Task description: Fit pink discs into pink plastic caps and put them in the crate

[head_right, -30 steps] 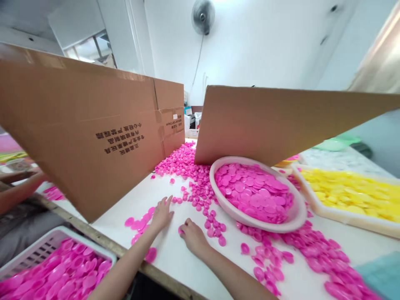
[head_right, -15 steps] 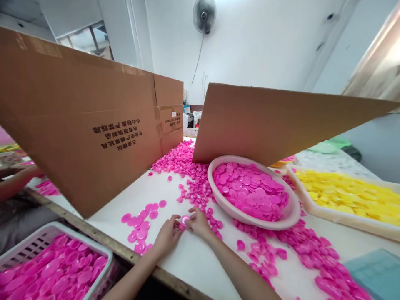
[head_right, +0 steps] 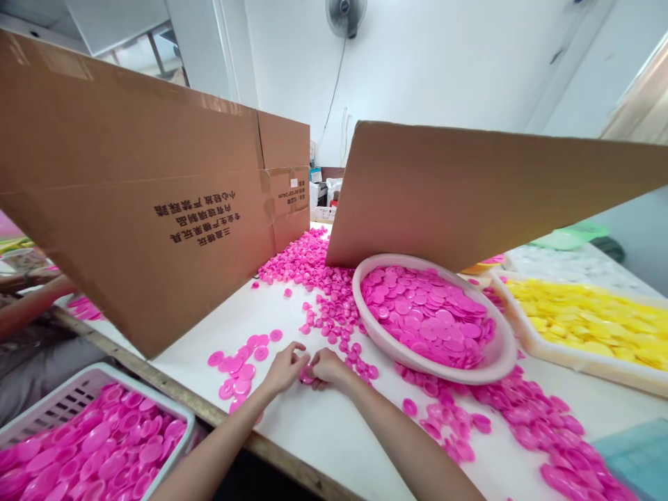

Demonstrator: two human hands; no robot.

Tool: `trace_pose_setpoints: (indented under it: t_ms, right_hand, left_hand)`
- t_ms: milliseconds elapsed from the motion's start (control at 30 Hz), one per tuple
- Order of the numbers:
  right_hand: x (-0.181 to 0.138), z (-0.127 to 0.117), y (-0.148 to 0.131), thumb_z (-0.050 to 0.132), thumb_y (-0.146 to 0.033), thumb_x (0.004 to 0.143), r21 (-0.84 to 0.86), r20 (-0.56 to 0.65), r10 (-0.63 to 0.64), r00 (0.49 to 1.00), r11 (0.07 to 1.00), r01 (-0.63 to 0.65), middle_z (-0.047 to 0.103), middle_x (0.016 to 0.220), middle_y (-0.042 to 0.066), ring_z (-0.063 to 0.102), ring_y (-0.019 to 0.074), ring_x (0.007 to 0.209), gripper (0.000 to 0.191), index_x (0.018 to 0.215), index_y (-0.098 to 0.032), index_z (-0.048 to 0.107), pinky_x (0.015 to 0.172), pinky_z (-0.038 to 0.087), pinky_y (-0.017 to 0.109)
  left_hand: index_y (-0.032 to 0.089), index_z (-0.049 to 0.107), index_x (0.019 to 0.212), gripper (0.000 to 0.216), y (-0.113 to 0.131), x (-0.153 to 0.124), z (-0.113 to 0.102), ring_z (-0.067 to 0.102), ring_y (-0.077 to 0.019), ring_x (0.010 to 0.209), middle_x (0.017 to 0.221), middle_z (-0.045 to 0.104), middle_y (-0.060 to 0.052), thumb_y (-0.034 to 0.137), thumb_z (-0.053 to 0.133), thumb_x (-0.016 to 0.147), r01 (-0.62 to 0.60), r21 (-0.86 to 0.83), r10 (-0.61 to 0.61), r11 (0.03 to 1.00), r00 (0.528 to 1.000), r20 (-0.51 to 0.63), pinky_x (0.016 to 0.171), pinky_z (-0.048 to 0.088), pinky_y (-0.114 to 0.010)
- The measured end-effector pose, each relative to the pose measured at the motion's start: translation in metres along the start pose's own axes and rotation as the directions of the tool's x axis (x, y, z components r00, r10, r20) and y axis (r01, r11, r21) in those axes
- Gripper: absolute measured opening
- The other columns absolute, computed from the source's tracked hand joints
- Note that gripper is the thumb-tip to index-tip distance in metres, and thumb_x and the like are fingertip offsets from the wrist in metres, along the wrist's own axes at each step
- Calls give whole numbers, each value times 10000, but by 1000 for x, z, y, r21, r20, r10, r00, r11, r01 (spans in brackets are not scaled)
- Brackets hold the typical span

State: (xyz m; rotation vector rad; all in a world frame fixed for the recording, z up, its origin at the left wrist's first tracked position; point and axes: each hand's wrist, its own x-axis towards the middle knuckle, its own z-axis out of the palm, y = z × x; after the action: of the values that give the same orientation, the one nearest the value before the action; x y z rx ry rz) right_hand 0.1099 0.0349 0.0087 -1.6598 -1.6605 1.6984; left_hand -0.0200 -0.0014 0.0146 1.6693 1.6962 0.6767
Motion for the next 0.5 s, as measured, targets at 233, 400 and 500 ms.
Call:
trace_pose_setpoints:
  t_ms: [233, 400, 500]
  right_hand:
    - [1, -6, -2, 607, -136, 607, -92, 109, 13, 994, 996, -3, 601, 486, 6, 570, 122, 404, 138, 670, -150, 486, 358, 445, 184]
    - [16, -14, -7, 635, -120, 594, -163, 265, 68, 962, 986, -24, 580, 416, -12, 574, 137, 400, 169, 620, -153, 472, 361, 449, 190]
    - [23, -14, -2, 668, -131, 585, -98, 307, 49, 951, 995, -19, 569, 402, -29, 579, 134, 409, 222, 621, -160, 451, 382, 462, 190]
  left_hand:
    - [192, 478, 1031, 270, 13, 28, 16, 450, -176, 926, 1017, 496, -69, 236, 298, 835, -29, 331, 113, 943, 965, -238, 781, 325, -296]
    - [196, 496, 1021, 285, 4, 29, 21, 435, -177, 915, 1001, 472, -68, 212, 276, 840, 19, 329, 67, 944, 967, -248, 779, 316, -298]
    - [203, 504, 1000, 283, 2, 30, 21, 437, -175, 903, 988, 486, -60, 208, 270, 841, 27, 331, 62, 943, 965, -257, 771, 317, -294]
